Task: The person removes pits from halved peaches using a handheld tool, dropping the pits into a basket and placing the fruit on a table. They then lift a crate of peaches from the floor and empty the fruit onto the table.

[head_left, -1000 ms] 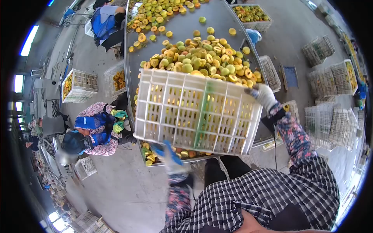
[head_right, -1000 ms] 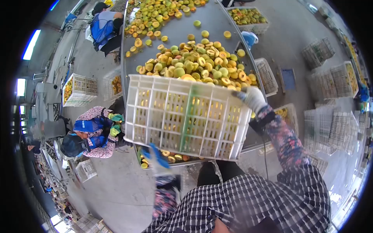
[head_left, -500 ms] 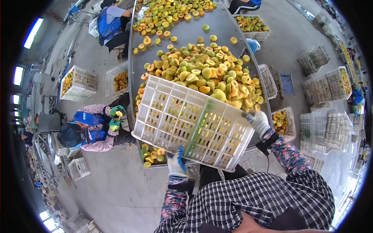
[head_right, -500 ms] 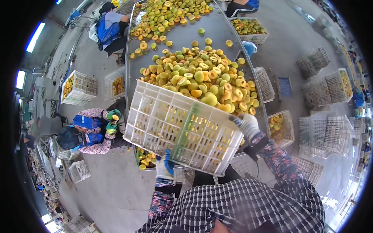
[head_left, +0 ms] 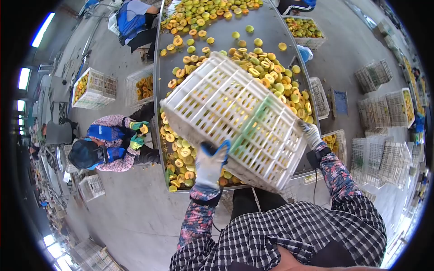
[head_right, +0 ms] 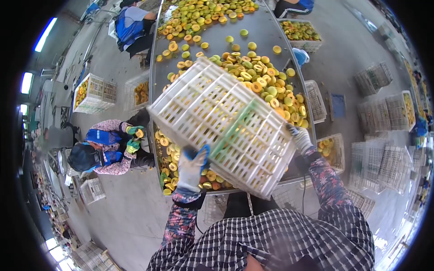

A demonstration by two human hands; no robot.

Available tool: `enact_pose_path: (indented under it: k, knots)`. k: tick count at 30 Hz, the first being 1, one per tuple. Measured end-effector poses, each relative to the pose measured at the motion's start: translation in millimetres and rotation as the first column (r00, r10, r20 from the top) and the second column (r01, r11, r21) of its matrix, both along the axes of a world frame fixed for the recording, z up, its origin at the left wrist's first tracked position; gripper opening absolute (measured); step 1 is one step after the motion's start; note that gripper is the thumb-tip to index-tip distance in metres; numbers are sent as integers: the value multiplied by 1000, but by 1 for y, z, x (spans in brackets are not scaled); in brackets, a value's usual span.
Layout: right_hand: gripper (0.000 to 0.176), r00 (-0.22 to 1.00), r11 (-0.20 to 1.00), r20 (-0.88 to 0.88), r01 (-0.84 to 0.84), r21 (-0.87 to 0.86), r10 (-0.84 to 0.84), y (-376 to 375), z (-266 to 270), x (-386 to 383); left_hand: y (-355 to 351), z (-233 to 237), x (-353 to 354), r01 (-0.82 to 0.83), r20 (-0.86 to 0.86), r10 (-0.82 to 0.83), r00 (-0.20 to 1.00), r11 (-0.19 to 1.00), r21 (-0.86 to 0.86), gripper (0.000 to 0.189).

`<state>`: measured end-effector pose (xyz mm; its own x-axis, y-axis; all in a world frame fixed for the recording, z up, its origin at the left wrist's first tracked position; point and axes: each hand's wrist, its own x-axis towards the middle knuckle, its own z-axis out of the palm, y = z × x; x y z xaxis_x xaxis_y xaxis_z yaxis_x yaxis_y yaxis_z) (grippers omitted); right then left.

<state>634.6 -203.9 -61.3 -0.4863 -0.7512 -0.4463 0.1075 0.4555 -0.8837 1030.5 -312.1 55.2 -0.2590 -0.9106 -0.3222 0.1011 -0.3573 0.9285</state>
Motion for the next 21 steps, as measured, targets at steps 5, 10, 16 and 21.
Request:
enact_pose_path:
  k: [5,10,16,21]
  knots:
    - [41,993,994,51,106,-23,-105,-26,-33,-42,-31,-25,-33,124,26,-123,992,991,-45,43]
    - [47,975,993,201,109,-49,-97,-17,-27,-38,-15,-17,-30,-51,-110,57,992,997,53,46]
    - [46,956,987,-247,-149,65,160,-16,-42,-39,69,-212,50,-381,-102,533,840,713,589,87]
    - [38,711,933,-607,-313,181,356,-15,10,14,69,-310,14,83,-679,314,664,871,484,91]
